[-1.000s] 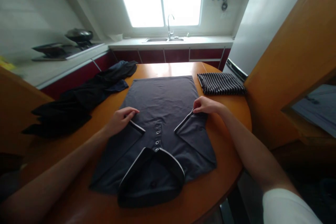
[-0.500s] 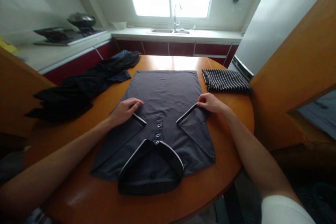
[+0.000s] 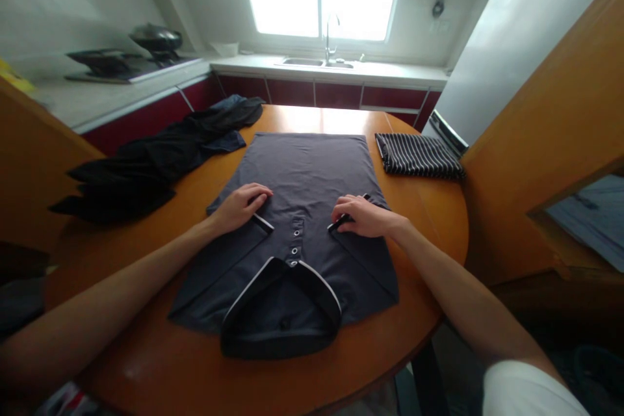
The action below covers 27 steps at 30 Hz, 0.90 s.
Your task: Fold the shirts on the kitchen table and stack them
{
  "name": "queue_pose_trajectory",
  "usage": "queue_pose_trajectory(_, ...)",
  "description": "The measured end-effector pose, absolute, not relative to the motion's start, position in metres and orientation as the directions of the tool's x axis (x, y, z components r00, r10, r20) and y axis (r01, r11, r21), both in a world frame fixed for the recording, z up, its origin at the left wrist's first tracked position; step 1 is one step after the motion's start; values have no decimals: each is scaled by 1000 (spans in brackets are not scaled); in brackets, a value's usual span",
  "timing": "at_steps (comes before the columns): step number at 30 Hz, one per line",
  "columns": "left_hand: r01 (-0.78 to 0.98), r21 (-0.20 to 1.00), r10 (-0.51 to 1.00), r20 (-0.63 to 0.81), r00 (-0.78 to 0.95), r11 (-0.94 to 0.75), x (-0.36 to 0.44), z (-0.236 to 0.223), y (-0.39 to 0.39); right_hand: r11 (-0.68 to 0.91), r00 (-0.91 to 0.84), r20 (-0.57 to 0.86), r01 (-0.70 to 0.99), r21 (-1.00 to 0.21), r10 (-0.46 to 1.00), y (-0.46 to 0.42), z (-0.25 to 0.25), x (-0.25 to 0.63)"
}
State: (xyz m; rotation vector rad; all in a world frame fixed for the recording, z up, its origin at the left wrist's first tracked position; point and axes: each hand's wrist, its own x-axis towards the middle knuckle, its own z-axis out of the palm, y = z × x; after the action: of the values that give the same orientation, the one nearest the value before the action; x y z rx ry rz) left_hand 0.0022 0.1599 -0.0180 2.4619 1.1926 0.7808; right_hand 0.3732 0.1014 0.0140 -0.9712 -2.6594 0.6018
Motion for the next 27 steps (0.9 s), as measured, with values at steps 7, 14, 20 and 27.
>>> queue_pose_trajectory(7, 621, 472, 780, 345, 523, -625, 3, -19, 161, 709, -743, 115, 564, -422, 660, 103, 9, 370)
queue_pose_trajectory(14, 623, 472, 781, 342, 522, -623, 4, -16, 159, 687, -629, 278, 672, -276, 726, 103, 1, 363)
queue_pose_trajectory(20, 625, 472, 782, 339, 523, -622, 4, -16, 158, 492, -318, 464, 808, -324, 827, 91, 5, 358)
queue_pose_trajectory(27, 622, 451, 768, 350, 536, -640, 4, -20, 161, 155, -141, 86, 969, -191, 986, 47, -32, 366)
